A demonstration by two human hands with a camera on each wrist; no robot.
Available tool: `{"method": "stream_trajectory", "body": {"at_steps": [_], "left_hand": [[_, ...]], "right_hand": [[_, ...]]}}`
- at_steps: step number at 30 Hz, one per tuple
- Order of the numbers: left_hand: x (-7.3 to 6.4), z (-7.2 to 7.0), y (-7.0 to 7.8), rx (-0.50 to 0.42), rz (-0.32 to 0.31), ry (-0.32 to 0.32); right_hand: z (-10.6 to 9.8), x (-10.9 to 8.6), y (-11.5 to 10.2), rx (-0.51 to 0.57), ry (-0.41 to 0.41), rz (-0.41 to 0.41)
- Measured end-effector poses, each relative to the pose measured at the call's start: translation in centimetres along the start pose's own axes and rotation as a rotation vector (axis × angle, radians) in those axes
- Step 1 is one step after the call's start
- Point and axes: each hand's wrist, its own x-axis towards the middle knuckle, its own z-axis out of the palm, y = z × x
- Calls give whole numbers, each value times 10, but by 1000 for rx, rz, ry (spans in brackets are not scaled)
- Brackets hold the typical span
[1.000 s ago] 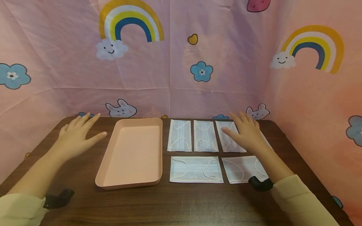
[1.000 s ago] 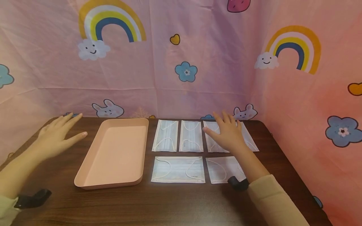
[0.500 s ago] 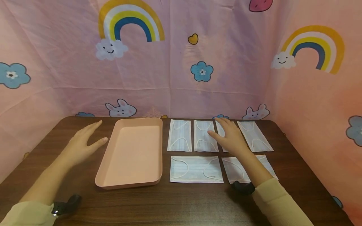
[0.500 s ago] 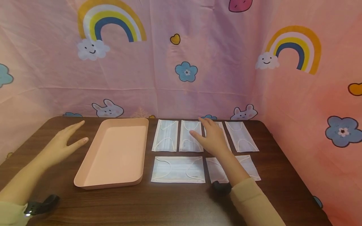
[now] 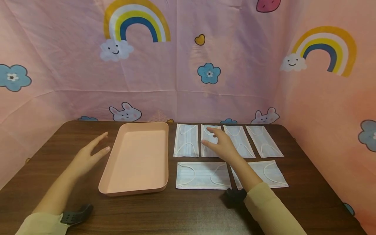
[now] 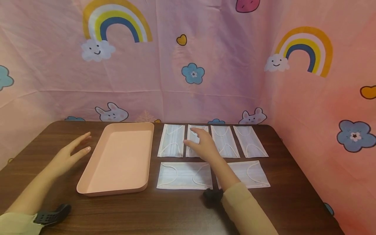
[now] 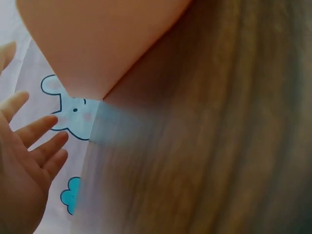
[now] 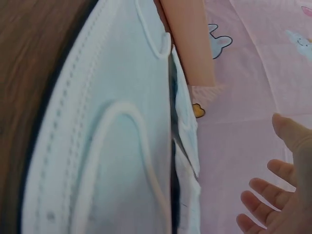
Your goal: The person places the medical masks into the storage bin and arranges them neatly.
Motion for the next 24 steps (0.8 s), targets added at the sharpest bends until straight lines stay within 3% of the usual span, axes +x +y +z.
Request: {"method": "stream_trajectory", "body": {"at_steps": [8,15,24], "left_hand": [[0,7,-12,-97,-42,-84],[1,13,-17,-152,-49,-135],[3,14,-17,-171,-51,-142]], "right_hand": [[16,10,1,88,-45,62],[29,20,-3,94,-57,92],[38,30,-2,80,-69,113]]}}
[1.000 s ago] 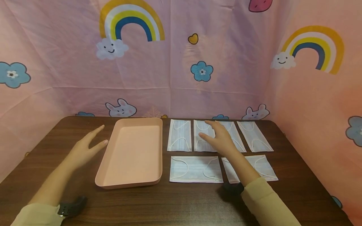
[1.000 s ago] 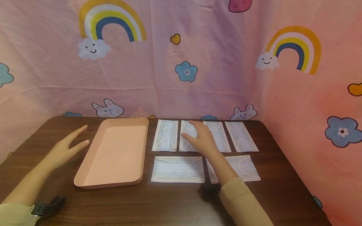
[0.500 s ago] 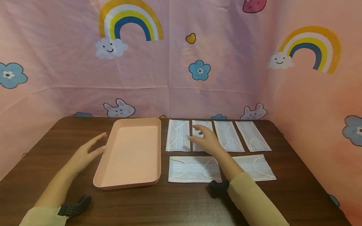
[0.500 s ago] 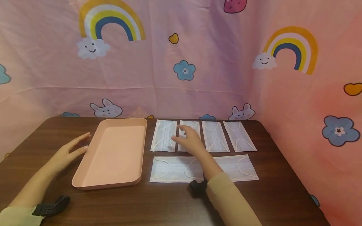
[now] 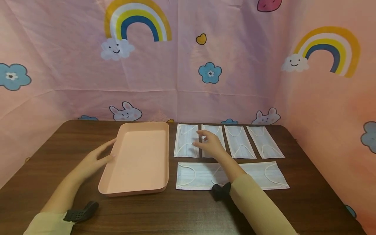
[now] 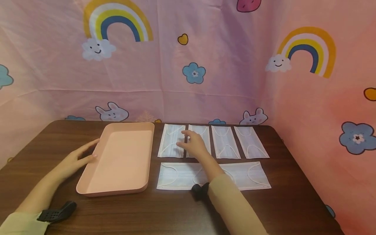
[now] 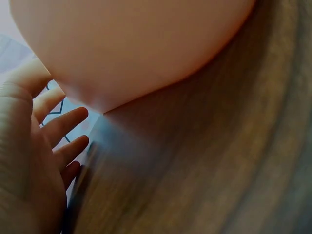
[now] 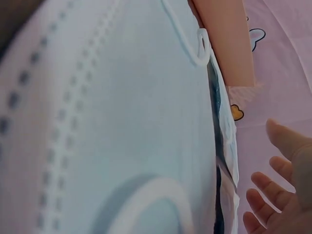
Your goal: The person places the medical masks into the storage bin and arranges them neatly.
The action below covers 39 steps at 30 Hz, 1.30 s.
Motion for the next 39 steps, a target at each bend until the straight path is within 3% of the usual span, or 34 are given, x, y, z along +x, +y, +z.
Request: {"method": "stream_trajectory", "body": {"at_steps": [21,30,39], "left_hand": [[2,1,-5,37,-28,-13],[2,2,-6,28,-51,-21],[-1,0,0,61,-26,-10]], "right_hand": [[8,17,8,-86,-66,70],[11,18,8,-193,-53,62],[13,22,4,-224,-56,93]]}}
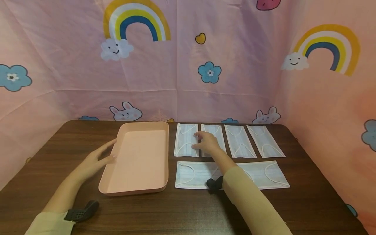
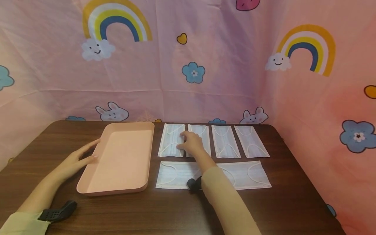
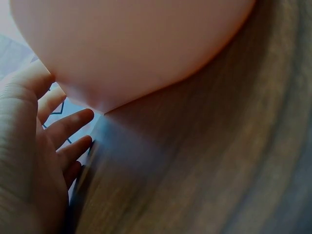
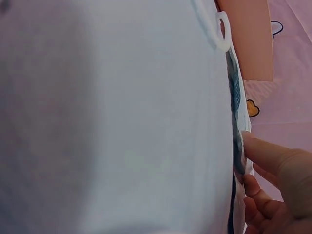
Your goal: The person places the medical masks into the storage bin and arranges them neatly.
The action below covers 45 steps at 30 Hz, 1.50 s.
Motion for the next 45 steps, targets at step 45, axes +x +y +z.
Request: {"method": "stream_trajectory", "body": {"at_steps": [45], "left_hand": [[0,3,-1,-9,8,6]], "right_hand": [[-14,-10,-18,339,-34,105]]}}
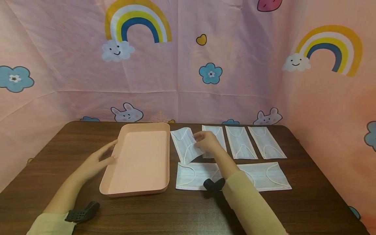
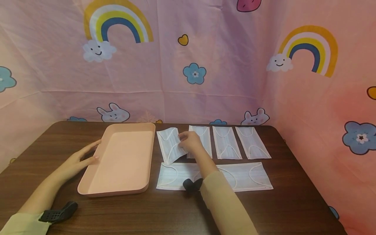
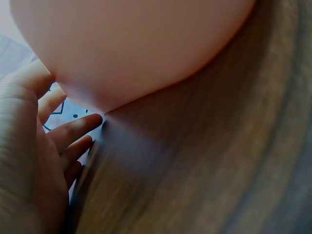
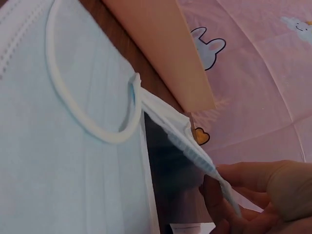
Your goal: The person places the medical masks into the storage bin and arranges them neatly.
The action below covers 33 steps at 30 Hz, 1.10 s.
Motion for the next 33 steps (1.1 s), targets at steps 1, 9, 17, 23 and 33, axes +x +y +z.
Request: {"method": "stream_trajectory", "body": {"at_steps": [1,9,17,23,33], "left_hand": [[0,0,0,2,-1,0],[-1,-1,1,5,-9,-5],[0,-1,0,10,-5,-5],[0,-1,1,19,-20,-12],[-1,-1,2,32,-7,4]], "right_hand": [[0,-1,0,8,-9,2],[2,-6,5,81,-34,17],[3,-12,7,152,-13,15],[7,-20,6,207,13,-7],[11,-31,-1,357,84,-29]]}}
